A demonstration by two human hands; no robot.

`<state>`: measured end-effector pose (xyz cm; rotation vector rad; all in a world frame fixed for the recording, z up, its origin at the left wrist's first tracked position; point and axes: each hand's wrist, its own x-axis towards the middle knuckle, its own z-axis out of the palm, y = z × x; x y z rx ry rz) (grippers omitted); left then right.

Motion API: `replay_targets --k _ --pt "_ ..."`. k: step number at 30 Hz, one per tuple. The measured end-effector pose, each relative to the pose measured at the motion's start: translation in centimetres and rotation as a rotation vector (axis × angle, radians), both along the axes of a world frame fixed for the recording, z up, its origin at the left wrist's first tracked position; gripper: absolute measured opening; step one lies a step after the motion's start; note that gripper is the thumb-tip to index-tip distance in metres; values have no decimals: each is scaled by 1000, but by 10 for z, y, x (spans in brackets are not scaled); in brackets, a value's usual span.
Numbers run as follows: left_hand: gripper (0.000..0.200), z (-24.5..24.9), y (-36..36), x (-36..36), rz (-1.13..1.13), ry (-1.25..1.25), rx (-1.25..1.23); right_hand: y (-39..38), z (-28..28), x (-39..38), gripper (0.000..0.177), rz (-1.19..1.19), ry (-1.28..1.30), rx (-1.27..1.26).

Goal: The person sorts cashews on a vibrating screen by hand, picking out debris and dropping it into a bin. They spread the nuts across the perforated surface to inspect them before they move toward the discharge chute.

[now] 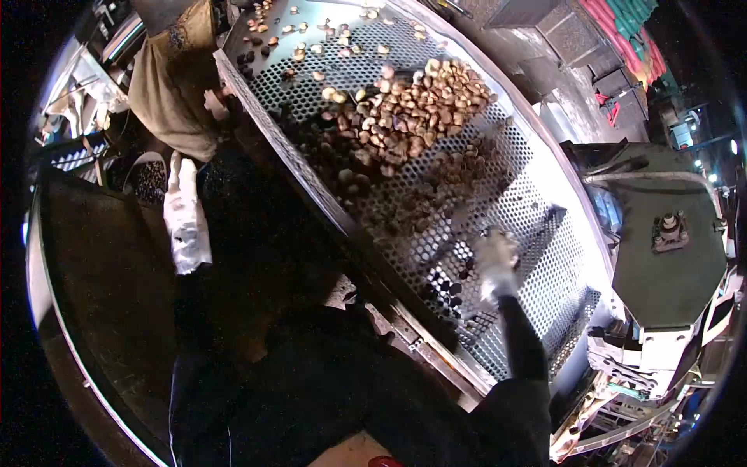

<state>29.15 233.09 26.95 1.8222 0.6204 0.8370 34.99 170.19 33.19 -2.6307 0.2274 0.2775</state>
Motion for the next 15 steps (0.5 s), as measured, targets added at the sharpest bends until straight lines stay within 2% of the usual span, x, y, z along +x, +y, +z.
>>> replay_targets --k 3,5,7,8,9,11,13,14,15 --pt "58 84 -86 12 -135 -92 27 24 -36 -46 78 249 18 9" --pt "66 113 -117 24 -201 10 185 39 -40 -72 74 350 111 99" --pt "78 123 -149 31 -412 -70 151 42 -39 -91 70 419 226 168" --pt "83 128 -161 34 -454 -21 252 42 -37 -99 68 445 285 199" --pt "85 120 -166 49 -488 -103 550 43 -32 -103 67 460 335 231" --pt "86 132 -186 61 -655 -36 600 42 -24 -110 63 486 414 273" --pt "89 126 -201 75 -713 -164 725 39 -15 -115 59 496 472 308" --pt "88 128 -208 77 -731 -87 758 39 -13 -116 57 500 493 317" --pt "82 119 -210 80 -719 -140 802 41 -10 -115 55 499 505 330"
